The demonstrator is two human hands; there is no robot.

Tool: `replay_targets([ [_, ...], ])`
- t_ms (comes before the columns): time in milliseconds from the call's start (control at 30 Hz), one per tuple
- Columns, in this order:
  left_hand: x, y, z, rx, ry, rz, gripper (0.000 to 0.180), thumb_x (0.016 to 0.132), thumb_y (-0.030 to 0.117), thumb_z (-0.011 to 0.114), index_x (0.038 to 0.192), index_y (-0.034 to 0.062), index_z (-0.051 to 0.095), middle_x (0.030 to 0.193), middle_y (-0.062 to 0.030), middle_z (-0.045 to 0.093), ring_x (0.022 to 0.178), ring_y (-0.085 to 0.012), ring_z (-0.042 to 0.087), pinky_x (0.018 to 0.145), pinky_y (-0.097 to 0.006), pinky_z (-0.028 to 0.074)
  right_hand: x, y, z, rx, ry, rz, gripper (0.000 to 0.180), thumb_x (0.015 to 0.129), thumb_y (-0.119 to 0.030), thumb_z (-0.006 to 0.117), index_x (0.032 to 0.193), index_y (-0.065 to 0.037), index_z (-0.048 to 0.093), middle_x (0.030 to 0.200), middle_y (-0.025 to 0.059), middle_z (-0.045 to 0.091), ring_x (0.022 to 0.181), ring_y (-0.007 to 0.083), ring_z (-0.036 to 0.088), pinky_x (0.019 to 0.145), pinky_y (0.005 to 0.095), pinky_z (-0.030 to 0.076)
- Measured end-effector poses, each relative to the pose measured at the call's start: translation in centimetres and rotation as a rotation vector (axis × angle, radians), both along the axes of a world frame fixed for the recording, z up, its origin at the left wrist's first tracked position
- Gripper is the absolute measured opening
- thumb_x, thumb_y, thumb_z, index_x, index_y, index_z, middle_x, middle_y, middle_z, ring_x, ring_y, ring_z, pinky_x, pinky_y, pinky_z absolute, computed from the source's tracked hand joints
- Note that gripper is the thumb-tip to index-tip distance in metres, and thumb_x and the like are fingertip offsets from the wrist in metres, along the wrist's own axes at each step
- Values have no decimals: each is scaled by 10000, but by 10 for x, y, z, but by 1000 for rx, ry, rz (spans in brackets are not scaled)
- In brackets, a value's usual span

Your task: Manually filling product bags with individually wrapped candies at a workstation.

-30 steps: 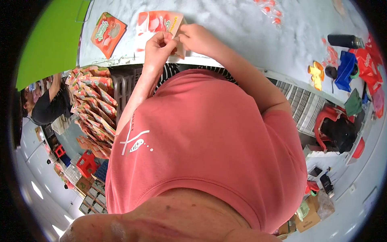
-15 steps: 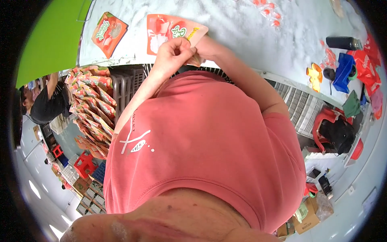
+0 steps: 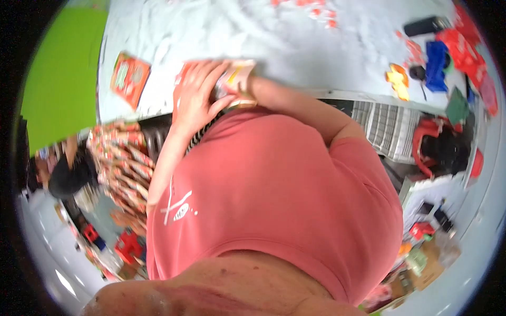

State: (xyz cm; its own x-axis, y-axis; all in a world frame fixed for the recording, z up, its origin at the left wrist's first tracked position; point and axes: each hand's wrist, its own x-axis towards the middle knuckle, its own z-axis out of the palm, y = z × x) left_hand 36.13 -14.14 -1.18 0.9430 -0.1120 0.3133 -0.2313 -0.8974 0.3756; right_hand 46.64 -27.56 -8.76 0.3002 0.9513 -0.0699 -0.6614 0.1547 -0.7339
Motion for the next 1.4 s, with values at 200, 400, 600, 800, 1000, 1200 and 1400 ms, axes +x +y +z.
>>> replay_targets([
  [200,-18,2,-28,-95,104,-1,491,793,388,757,1104,30,630,939,-155,657,891,-372,619,807,-454,486,-5,-7,-46,-124,-1229,426,314,838,-362,692,915,-77,586,872,125,604,747,306,570,694,357,459],
  [400,-29,3,-44,-82,96,73,246,861,214,727,991,21,647,761,-128,627,686,-298,609,646,-399,479,37,-64,27,-156,-573,229,382,928,-262,651,1233,-37,605,1084,86,668,950,180,621,869,317,491],
  [600,-51,24,-46,-458,131,488,149,996,120,572,1064,13,650,704,-129,656,585,-145,614,560,-292,479,175,-105,-35,-687,-1638,-888,470,955,-315,604,1393,-159,534,1442,95,499,1332,256,445,1080,416,388],
  [800,-54,22,-35,-617,113,567,138,994,96,575,1055,-6,644,752,-93,642,654,-119,565,622,-254,464,194,-64,-52,-801,-2166,-483,497,931,-412,605,1391,-243,522,1516,30,405,1360,290,415,1081,549,336],
  [1000,-56,36,-7,-263,54,396,67,851,-9,690,914,-6,710,857,-90,665,816,-244,545,783,-346,464,166,-77,-57,-652,-2138,-461,462,924,-425,601,1350,-251,560,1462,23,471,1357,284,424,1063,577,339],
  [1200,-70,38,8,-248,166,411,132,831,-9,700,962,-4,721,913,-107,698,813,-250,593,813,-351,490,167,-102,-41,-864,-2128,-669,403,940,-358,601,1312,-205,595,1429,55,496,1324,279,456,1046,545,373],
  [1400,-78,35,7,-428,203,543,85,908,-7,642,972,-35,689,820,-130,658,690,-187,603,645,-279,477,144,-32,-27,-449,-1809,-730,434,844,-188,671,1244,-37,596,1321,238,526,1242,413,493,1021,467,425],
])
